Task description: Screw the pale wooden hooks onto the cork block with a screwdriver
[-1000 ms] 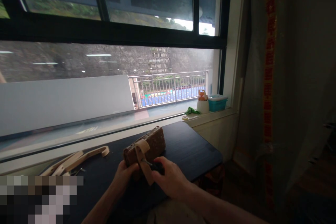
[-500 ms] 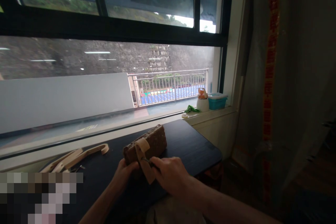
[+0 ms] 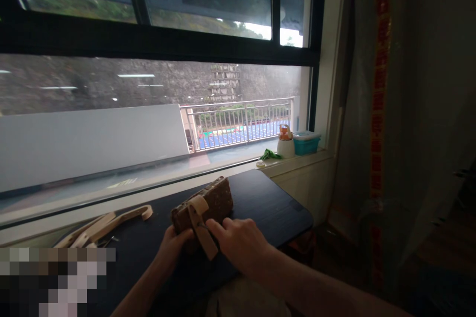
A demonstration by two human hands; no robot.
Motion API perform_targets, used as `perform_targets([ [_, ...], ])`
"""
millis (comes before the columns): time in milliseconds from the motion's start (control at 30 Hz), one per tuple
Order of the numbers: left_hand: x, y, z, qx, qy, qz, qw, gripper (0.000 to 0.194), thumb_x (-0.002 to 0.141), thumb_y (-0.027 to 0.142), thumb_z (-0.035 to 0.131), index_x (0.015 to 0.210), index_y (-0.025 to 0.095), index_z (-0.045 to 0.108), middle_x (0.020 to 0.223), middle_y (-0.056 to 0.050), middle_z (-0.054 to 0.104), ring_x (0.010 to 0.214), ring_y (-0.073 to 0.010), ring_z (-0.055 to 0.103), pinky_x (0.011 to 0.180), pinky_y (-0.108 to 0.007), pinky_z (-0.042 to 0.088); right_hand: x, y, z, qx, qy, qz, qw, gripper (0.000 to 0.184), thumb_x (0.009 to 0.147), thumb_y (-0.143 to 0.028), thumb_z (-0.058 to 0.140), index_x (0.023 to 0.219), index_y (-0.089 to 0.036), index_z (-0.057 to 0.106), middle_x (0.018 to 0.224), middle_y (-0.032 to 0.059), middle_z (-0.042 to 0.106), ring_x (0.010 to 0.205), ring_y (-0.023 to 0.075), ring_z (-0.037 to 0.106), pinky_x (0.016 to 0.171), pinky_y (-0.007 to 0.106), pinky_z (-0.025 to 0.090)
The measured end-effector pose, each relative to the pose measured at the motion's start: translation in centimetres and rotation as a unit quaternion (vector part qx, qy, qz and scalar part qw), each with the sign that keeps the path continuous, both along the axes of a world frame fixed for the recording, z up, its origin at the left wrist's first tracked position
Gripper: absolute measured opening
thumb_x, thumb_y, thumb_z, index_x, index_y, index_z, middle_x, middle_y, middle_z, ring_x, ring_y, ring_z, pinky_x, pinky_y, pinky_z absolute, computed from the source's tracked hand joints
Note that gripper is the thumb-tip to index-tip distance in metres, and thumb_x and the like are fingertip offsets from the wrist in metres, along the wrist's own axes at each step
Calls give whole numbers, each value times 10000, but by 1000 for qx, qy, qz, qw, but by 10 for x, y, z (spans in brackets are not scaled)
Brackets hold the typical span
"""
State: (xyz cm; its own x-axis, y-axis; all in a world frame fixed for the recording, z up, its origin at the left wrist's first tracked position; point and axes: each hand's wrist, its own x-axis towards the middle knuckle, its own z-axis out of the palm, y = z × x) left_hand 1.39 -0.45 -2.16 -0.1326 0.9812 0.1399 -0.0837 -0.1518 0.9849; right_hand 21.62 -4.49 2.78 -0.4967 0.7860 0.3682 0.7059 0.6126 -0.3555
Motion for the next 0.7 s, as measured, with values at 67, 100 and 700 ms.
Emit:
perform_targets([
  [67, 0, -1, 1, -3, 3, -1, 1000, 188, 499, 180, 642, 672, 109, 664, 556, 8, 654, 510, -153, 552, 509, -247, 445, 1, 0, 3, 39, -53, 39, 997, 348, 855, -120, 475, 1165, -226, 592, 902, 92, 651, 805, 200, 601, 696, 301, 406],
  [100, 0, -1, 2, -5, 6, -2, 1000, 175, 498, 180, 637, 657, 108, 662, 546, 8, 649, 504, -150, 545, 501, -243, 438, 2, 0, 3, 59, -70, 56, 994, 330, 867, -118, 462, 1155, -211, 596, 892, 101, 643, 795, 196, 594, 688, 300, 404],
  [700, 2, -4, 8, 8, 28, 1, 1000, 128, 484, 173, 627, 598, 117, 637, 493, 32, 584, 455, -116, 464, 439, -218, 376, -13, 7, -30, -117, 138, -64, 981, 332, 888, -289, 445, 1119, -110, 603, 638, 11, 605, 490, 104, 519, 434, 193, 393],
])
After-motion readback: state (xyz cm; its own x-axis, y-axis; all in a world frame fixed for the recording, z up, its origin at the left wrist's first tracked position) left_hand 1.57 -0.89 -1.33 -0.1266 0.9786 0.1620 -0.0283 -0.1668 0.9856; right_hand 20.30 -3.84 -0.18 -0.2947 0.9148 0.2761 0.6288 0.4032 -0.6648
